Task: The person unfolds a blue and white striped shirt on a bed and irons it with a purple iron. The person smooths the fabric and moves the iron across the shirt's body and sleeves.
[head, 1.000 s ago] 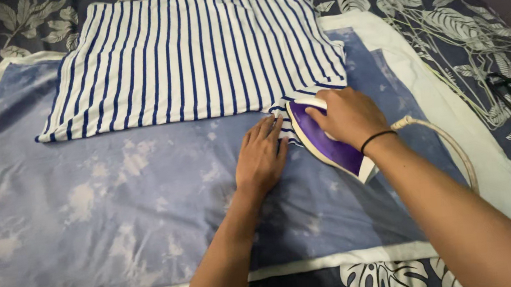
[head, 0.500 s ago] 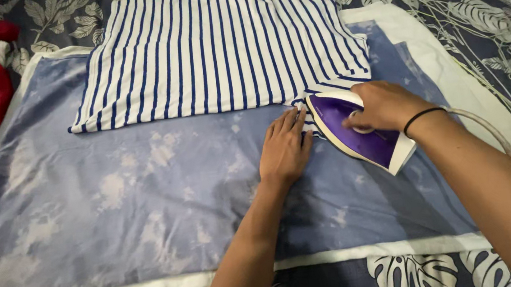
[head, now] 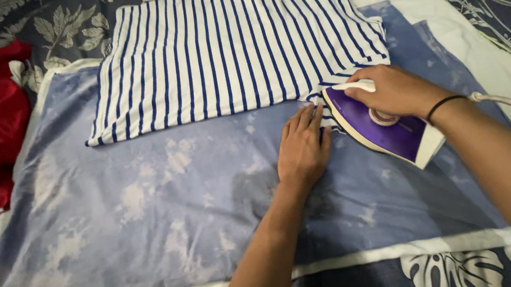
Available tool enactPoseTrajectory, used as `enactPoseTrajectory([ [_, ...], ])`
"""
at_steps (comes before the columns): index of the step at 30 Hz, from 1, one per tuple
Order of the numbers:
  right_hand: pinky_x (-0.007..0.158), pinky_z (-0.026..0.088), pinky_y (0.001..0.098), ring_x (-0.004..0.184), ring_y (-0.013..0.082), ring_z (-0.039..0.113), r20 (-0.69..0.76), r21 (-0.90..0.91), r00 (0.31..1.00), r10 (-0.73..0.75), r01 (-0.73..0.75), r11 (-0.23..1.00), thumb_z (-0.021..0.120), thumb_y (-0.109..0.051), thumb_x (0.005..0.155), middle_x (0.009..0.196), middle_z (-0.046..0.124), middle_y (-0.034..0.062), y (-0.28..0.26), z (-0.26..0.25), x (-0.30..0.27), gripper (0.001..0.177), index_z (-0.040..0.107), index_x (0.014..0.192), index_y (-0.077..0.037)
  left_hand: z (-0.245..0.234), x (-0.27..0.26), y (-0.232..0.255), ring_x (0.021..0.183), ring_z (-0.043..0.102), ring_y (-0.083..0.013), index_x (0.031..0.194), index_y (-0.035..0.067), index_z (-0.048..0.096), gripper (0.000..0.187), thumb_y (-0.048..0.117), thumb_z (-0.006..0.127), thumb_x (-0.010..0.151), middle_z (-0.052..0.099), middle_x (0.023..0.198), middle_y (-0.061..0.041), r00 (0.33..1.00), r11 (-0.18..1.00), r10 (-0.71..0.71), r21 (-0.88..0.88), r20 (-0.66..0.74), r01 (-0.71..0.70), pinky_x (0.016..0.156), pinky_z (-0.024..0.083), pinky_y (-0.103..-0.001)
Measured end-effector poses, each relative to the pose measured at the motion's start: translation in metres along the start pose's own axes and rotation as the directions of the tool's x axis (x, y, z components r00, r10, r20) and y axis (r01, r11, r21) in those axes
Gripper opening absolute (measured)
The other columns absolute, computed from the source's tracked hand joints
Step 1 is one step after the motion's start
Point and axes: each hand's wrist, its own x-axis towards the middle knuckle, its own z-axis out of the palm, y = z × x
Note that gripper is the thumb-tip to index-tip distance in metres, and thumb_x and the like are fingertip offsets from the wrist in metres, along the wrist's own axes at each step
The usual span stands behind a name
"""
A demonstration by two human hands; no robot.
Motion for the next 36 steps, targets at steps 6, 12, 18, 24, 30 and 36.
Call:
enactPoseTrajectory([
  [6, 0.089, 0.053, 0.0508, 0.1, 0.0446, 0.068, -0.149, -0.143, 0.984, 0.095, -0.116, 0.983, 0.064, -0.041, 0.095, 0.111, 0.072, 0.0209, -0.002, 0.01, -0.005, 0.037, 0.075, 0.121, -0.017, 0.0, 0.002, -0.001, 0.14, 0.05, -0.0322, 0.141, -0.001, 0.058, 0.05, 0.027, 0.057, 0.099, 0.06, 0.143, -0.019, 1.0, 1.0, 0.012, 0.022, -0.011, -0.012, 0.117, 0.035, -0.045],
  [12, 0.09, 0.054, 0.0502, 0.099, 0.0435, 0.07, -0.184, -0.118, 0.98, 0.073, -0.096, 0.988, 0.063, -0.039, 0.097, 0.105, 0.074, 0.0224, 0.005, 0.013, 0.018, 0.032, 0.079, 0.112, -0.016, -0.004, 0.001, 0.001, 0.139, 0.05, -0.0317, 0.137, 0.0, 0.061, 0.046, 0.026, 0.059, 0.099, 0.06, 0.142, -0.017, 1.0, 1.0, 0.004, 0.006, -0.011, -0.004, 0.118, 0.036, -0.044],
  [18, 0.089, 0.055, 0.0467, 0.098, 0.042, 0.071, -0.123, -0.037, 0.991, 0.05, -0.055, 0.998, 0.069, -0.04, 0.09, 0.104, 0.074, 0.0224, 0.033, 0.015, 0.043, 0.034, 0.08, 0.109, -0.013, -0.008, 0.01, 0.006, 0.127, 0.056, -0.0327, 0.125, 0.005, 0.066, 0.04, 0.031, 0.064, 0.094, 0.066, 0.132, -0.015, 1.0, 1.0, -0.017, -0.003, -0.004, 0.017, 0.106, 0.041, -0.046],
  [24, 0.087, 0.057, 0.042, 0.096, 0.037, 0.076, 0.011, 0.057, 1.0, 0.013, -0.013, 0.998, 0.071, -0.04, 0.089, 0.101, 0.076, 0.0232, 0.049, 0.015, 0.042, 0.037, 0.08, 0.108, -0.011, -0.005, 0.036, 0.003, 0.111, 0.061, -0.0316, 0.131, 0.012, 0.064, 0.04, 0.031, 0.064, 0.096, 0.07, 0.114, -0.011, 0.987, 0.982, -0.161, -0.104, -0.026, 0.158, 0.097, 0.046, -0.046],
  [30, 0.085, 0.058, 0.0417, 0.09, 0.0342, 0.079, 0.131, 0.132, 0.99, -0.043, 0.026, 0.991, 0.067, -0.039, 0.088, 0.095, 0.079, 0.0207, 0.035, 0.005, 0.014, 0.036, 0.078, 0.109, -0.012, -0.003, 0.037, 0.007, 0.11, 0.06, -0.0285, 0.134, 0.016, 0.065, 0.044, 0.023, 0.065, 0.091, 0.066, 0.115, -0.008, 0.992, 0.992, -0.124, 0.004, -0.026, 0.124, 0.092, 0.045, -0.044],
  [36, 0.083, 0.054, 0.0512, 0.094, 0.042, 0.07, -0.112, -0.061, 0.994, -0.014, 0.007, 0.998, 0.064, -0.039, 0.09, 0.101, 0.075, 0.0194, 0.004, 0.004, -0.025, 0.033, 0.078, 0.108, -0.016, 0.002, 0.03, 0.007, 0.119, 0.055, -0.0275, 0.139, 0.017, 0.063, 0.049, 0.018, 0.064, 0.09, 0.061, 0.13, -0.009, 0.997, 0.986, -0.071, 0.148, -0.009, 0.072, 0.096, 0.042, -0.044],
])
